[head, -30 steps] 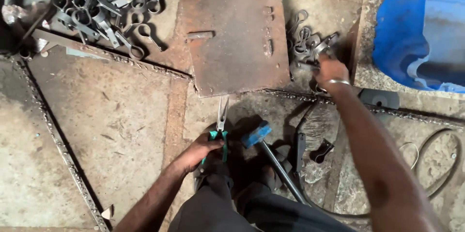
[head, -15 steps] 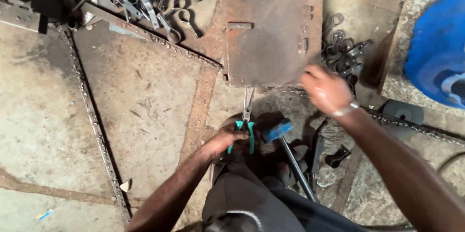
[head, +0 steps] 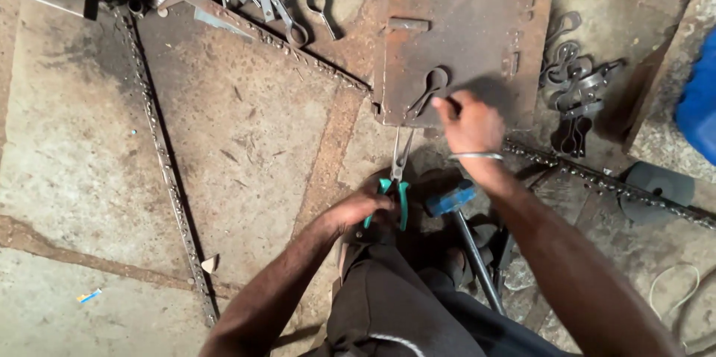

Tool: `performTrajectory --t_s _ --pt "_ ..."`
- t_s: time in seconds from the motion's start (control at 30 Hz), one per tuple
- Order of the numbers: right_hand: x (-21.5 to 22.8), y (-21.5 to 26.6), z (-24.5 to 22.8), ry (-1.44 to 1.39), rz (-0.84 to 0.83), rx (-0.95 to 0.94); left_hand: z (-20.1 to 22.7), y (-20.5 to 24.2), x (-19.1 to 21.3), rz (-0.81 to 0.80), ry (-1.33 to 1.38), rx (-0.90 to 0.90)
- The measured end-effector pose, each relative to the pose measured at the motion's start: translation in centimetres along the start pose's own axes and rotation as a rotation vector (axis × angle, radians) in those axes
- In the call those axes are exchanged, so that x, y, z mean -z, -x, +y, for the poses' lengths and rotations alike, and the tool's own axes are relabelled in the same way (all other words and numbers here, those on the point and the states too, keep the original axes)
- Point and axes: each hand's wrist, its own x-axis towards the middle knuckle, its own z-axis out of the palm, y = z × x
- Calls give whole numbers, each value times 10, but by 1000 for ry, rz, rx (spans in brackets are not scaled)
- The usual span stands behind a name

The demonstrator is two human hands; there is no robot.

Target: The person welds small metal parts on a metal plate using a welding torch and pliers. They repeatedly position the parts, weld them, and then hammer the welds to flatten them.

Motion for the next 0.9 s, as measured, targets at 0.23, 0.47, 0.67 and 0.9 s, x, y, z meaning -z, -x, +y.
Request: performTrajectory --t_s 0.23,0.47,0.67,0.9 --pt "-35 -25 -11 -117 -285 -462 -3 -8 -4 4 36 4" --pt "-25 -23 8 -107 -443 -314 19 -12 -9 13 39 48" --pt "-28 -24 9 -172 -459 -331 21 -2 -6 -39 89 9" --pt "-24 -23 0 -205 -471 -378 12 -11 -4 -57 4 7"
